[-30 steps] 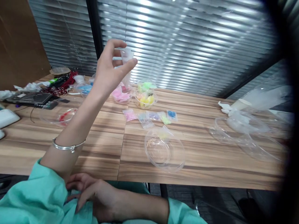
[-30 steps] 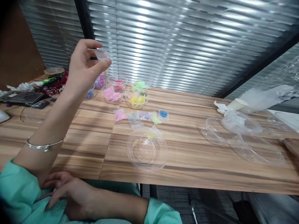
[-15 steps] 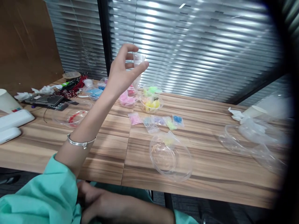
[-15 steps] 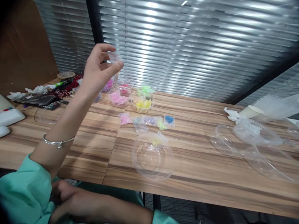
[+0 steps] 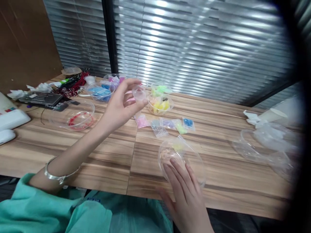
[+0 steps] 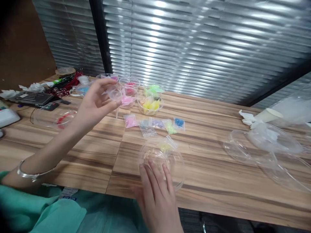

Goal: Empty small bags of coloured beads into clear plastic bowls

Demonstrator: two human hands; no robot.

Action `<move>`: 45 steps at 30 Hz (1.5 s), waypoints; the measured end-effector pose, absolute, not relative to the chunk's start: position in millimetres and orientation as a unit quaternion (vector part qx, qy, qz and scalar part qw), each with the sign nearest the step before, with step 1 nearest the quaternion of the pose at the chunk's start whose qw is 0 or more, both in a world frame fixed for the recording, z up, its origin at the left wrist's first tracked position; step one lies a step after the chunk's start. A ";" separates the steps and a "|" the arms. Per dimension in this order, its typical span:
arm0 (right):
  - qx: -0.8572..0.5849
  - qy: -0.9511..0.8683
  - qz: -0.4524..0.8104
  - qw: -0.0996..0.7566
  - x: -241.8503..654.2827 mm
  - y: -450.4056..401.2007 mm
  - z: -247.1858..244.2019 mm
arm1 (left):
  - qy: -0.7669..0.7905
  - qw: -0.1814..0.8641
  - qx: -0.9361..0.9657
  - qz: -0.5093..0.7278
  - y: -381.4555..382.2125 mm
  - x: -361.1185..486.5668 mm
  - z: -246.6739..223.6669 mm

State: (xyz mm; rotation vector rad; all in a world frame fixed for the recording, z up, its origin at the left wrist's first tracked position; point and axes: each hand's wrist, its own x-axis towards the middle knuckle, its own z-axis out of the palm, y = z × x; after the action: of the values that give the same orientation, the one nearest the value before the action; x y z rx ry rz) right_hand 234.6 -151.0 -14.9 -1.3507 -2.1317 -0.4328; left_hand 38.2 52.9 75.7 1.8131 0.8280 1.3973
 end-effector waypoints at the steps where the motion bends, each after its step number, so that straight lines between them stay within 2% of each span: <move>1: -0.506 -0.802 -0.153 0.278 239.6 -151.0 -19.2 | 0.316 0.361 0.698 0.532 43.3 33.7 73.1; 8: -0.386 -0.871 -0.019 0.303 240.2 -134.7 -12.8 | 0.338 0.484 0.622 0.515 -13.0 2.0 50.1; 12: -0.326 -0.903 0.006 0.280 232.2 -114.6 -3.7 | 0.322 0.483 0.654 0.485 -32.9 -9.9 27.7; 17: -0.323 -0.883 0.117 0.321 231.5 -89.8 24.5 | 0.367 0.490 0.661 0.435 -42.0 -16.7 1.1; 20: -0.365 -0.886 0.175 0.228 224.3 -68.9 36.8 | 0.386 0.512 0.638 0.427 -44.4 -13.7 -2.4; 23: -0.348 -0.930 0.097 0.064 210.3 -47.2 34.7 | 0.409 0.530 0.607 0.428 -47.6 -7.3 -0.2; 26: -0.281 -0.959 0.024 -0.009 197.1 -31.8 24.9 | 0.418 0.540 0.583 0.441 -50.8 -1.4 0.5; 33: -0.203 -0.978 0.037 -0.023 189.7 -18.9 10.7 | 0.436 0.539 0.554 0.460 -57.0 3.8 -2.3; 45: -0.216 -0.952 0.215 0.015 186.0 -19.2 14.3 | 0.422 0.551 0.545 0.471 -55.9 -0.6 -4.5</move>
State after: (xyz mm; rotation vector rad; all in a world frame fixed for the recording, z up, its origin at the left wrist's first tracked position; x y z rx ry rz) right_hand 186.0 -19.2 14.3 -0.6725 -2.9633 0.6692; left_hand -0.6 -55.9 -4.5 1.2894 0.9980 1.1149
